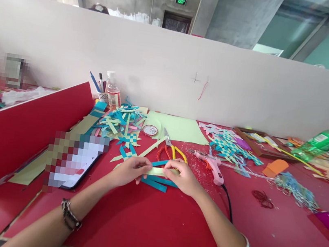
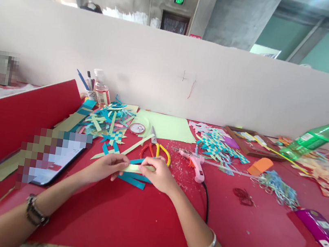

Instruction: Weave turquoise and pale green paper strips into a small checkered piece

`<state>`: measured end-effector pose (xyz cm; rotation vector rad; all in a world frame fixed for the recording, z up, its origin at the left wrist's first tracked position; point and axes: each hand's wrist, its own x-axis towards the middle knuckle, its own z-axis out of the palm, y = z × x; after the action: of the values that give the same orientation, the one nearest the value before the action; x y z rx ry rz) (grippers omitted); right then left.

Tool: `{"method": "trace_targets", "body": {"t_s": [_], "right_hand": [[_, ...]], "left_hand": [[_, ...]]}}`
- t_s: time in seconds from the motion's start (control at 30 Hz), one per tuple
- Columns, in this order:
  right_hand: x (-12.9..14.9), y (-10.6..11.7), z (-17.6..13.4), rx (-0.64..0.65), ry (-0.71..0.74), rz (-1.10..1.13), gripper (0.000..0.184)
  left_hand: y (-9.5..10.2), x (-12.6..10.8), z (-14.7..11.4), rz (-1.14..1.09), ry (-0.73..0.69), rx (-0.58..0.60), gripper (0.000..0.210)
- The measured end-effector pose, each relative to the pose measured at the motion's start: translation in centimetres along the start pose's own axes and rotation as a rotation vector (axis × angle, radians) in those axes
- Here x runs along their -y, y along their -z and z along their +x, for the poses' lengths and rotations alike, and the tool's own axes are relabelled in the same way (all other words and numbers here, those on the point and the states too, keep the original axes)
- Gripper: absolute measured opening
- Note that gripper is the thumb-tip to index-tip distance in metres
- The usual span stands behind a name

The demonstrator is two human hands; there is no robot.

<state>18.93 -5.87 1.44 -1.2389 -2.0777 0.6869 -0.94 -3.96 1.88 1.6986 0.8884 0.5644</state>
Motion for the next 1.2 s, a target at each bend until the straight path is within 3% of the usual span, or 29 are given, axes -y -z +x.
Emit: {"method": "trace_targets", "body": {"t_s": [0.2, 0.37, 0.6, 0.8, 0.97, 1.2], "right_hand": [[-0.29, -0.6, -0.07, 0.003, -0.014, 0.005, 0.021], [-0.28, -0.6, -0.22, 0.002, -0.055, 0.059, 0.016], [-0.16, -0.8, -0.04, 0.174, -0.018, 0.169, 0.03], [-0.31, -0.65, 0.13, 0.074, -0.003, 0.116, 0.031], [-0.33, -0.62, 0.13, -0.023, 0.013, 0.055, 0.029], [-0.18, -0.37, 0.05, -0.011, -0.052, 0.089, 0.03]], "left_hand": [[-0.37, 0.04, 0.05, 0.016, -0.018, 0.022, 0.027], [-0.46, 0.33, 0.33, 0.022, -0.089, -0.066, 0.021], [-0.6, 0.46, 0.36, -0.041, -0.188, -0.188, 0.025], [-0.16, 0.22, 0.3, -0.042, -0.055, -0.264, 0.026], [-0.24, 0.04, 0.23, -0.04, -0.025, -0.302, 0.03], [0.18, 0.08, 0.17, -0.017, -0.023, -0.318, 0.03]]}}
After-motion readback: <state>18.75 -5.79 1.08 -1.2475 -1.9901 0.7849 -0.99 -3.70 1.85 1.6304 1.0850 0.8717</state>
